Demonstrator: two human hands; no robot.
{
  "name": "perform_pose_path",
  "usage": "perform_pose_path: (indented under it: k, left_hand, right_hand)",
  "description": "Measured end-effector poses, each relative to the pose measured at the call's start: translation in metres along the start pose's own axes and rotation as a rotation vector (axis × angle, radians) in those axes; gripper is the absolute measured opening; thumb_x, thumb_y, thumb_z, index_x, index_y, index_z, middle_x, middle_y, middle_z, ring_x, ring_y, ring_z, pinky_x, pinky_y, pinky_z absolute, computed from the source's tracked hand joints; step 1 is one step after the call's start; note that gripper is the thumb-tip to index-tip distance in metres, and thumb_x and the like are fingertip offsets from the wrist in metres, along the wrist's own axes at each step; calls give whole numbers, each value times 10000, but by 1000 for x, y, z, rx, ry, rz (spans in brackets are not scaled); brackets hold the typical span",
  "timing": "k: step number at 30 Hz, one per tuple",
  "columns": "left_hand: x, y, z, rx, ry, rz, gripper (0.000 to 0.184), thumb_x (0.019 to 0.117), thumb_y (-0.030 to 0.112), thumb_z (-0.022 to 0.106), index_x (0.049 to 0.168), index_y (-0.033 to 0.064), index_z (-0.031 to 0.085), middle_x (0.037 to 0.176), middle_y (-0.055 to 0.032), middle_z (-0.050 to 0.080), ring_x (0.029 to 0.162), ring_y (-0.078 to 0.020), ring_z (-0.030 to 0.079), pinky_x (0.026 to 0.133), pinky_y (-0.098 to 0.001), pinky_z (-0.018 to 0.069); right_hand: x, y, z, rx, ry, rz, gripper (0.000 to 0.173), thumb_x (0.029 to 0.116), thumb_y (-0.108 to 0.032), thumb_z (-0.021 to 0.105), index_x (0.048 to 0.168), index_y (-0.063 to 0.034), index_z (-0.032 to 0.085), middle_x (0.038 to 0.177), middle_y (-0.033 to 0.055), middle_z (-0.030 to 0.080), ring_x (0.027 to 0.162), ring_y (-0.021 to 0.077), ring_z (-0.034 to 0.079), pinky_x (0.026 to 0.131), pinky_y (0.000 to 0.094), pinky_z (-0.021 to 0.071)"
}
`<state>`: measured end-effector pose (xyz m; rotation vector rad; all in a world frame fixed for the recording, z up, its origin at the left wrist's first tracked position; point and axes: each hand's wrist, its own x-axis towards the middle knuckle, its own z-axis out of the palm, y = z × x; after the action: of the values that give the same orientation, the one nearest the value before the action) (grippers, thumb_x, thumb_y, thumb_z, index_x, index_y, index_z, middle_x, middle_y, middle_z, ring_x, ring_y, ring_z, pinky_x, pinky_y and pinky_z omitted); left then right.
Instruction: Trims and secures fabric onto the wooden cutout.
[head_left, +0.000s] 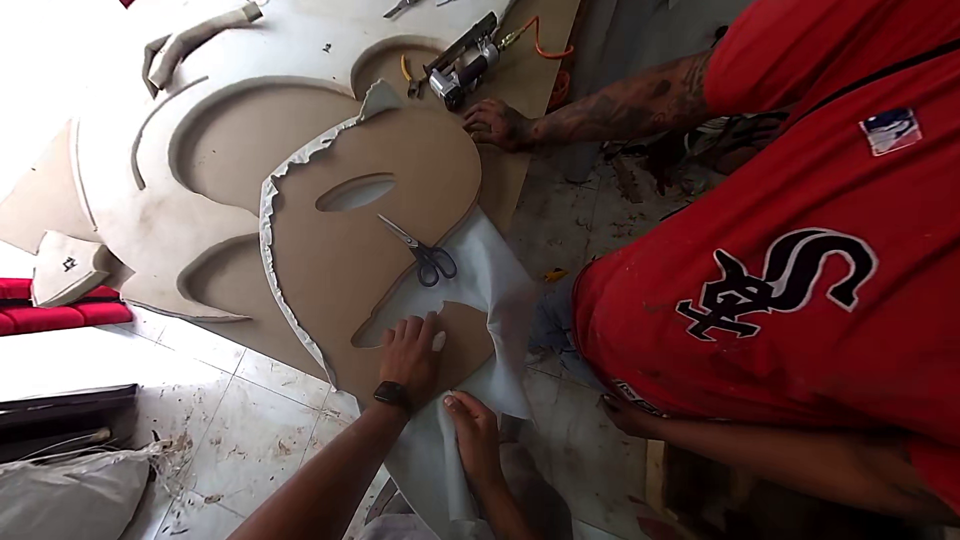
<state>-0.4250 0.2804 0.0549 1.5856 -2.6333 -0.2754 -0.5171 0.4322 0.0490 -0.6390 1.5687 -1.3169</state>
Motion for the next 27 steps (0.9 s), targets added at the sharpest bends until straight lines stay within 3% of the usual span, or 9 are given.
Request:
perform_pose_path:
  k: [2,6,10,13,14,16,20,24,27]
  left_hand:
    - [0,-1,-1,-1,-5,6,527,984,343,525,1492,207,505,1263,-65,611,1152,-286,577,883,-505,496]
    - [0,-2,2,-11,-6,0,504,1002,383,503,1483,233,517,1269,-59,622,1175,-272,584,925,-509,503]
    - [2,-9,4,-194,47,-11,428,998,286,529,1418,252,605,1197,-47,650,1117,-252,604,929,-499,508]
    - [-3,-21,0,-322,56,0,429,975,220,529,1391,239,637,1191,-60,662,1104,-269,618,928,-525,517]
    - [-4,-26,2,-343,74,20,429,965,225,537,1379,241,646,1193,-65,666,1108,-275,624,929,-535,522]
    - [2,-32,17,-376,138,68,416,954,270,527,1341,250,679,1170,-68,683,1094,-276,640,922,-534,535]
    - [7,-43,29,-402,152,94,459,922,322,482,1316,241,702,1132,-66,687,1069,-266,639,934,-526,521]
    - [6,-46,19,-426,60,81,466,923,318,490,1342,262,687,1141,-51,685,1100,-247,629,957,-507,508]
    - [9,-48,14,-470,16,89,446,943,291,521,1356,242,681,1177,-66,688,1139,-254,624,1007,-500,499]
  right_hand:
    - [2,-7,7,-33,32,45,225,1011,-220,614,927,-83,772,740,29,677,667,140,641,611,314,549]
    - [1,-26,34,-201,173,144,248,1000,-244,573,868,-119,741,738,-6,662,707,119,643,680,365,558]
    - [12,-34,41,-326,170,267,291,1012,-304,519,865,-136,706,767,8,655,752,150,650,712,421,552]
    - [13,-39,46,-410,93,331,284,1017,-288,510,952,-99,711,873,67,692,858,210,677,791,466,556]
    - [13,-41,46,-444,58,344,291,1026,-277,513,1037,-76,723,962,100,719,939,238,694,857,486,562]
    - [18,-39,41,-494,49,326,300,1025,-271,518,1085,-69,731,1024,120,730,994,258,699,895,502,563]
    - [26,-40,36,-485,16,328,301,1002,-291,519,990,-84,738,936,106,719,907,255,692,812,521,556]
    - [30,-41,34,-517,-24,325,285,985,-297,535,949,-92,730,892,94,714,855,243,692,759,509,557]
    - [34,-43,30,-550,-39,294,288,981,-303,542,940,-85,725,894,98,709,856,245,686,765,507,550]
